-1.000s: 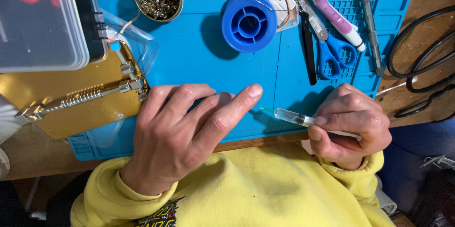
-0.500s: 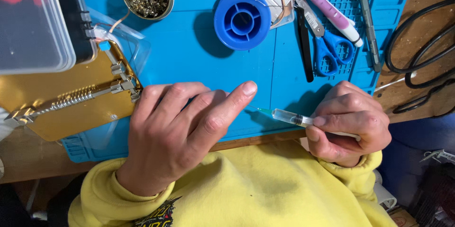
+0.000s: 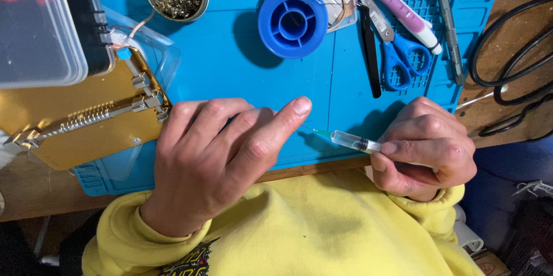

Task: The person uses a soldering iron to apply heat to a small green circuit board held in their left hand. After soldering, they use a syringe to apply a liquid to the board and then scrub the surface with a toothbrush. Finally, the person places the circuit board into a small transparent plastic case.

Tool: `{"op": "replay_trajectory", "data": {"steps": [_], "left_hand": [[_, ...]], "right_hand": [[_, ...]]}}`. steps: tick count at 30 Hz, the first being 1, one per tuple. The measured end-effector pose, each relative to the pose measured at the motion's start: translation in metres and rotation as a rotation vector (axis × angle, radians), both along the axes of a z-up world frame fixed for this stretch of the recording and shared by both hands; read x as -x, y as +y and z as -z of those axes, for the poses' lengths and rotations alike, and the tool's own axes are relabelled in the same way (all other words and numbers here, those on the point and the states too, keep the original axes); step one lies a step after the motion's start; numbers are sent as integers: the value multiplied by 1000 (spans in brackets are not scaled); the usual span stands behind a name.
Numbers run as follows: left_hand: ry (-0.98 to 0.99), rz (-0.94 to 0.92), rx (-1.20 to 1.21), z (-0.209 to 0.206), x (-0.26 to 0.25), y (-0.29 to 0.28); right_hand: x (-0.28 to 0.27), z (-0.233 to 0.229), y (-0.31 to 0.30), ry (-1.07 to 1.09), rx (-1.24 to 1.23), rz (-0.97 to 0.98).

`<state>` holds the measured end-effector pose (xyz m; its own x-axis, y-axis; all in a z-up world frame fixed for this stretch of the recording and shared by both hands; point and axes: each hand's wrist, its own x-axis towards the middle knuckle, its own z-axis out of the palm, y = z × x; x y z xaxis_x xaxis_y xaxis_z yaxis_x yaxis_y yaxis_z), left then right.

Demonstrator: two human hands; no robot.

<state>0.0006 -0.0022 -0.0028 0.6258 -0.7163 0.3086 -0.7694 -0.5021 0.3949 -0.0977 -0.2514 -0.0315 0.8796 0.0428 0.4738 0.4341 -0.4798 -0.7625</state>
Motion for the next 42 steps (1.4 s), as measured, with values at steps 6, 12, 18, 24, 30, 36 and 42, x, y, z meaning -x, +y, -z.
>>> {"op": "replay_trajectory", "data": {"steps": [6, 12, 18, 24, 30, 36, 42], "left_hand": [[-15, -13, -1, 2, 1, 0], [-24, -21, 17, 2, 2, -1], [-12, 21, 4, -1, 3, 2], [-17, 29, 23, -3, 8, 3], [-43, 20, 26, -5, 12, 5], [9, 5, 11, -11, 14, 5], [20, -1, 25, -9, 16, 10]], "right_hand": [[-3, -3, 2, -8, 25, -12], [5, 15, -6, -90, -116, 135], [4, -3, -1, 90, 183, 217], [-13, -36, 22, 170, 458, 211], [-17, -64, 18, 280, 778, 361], [-35, -68, 3, 246, 1150, 376], [-56, -63, 9, 215, 1253, 350]]}}
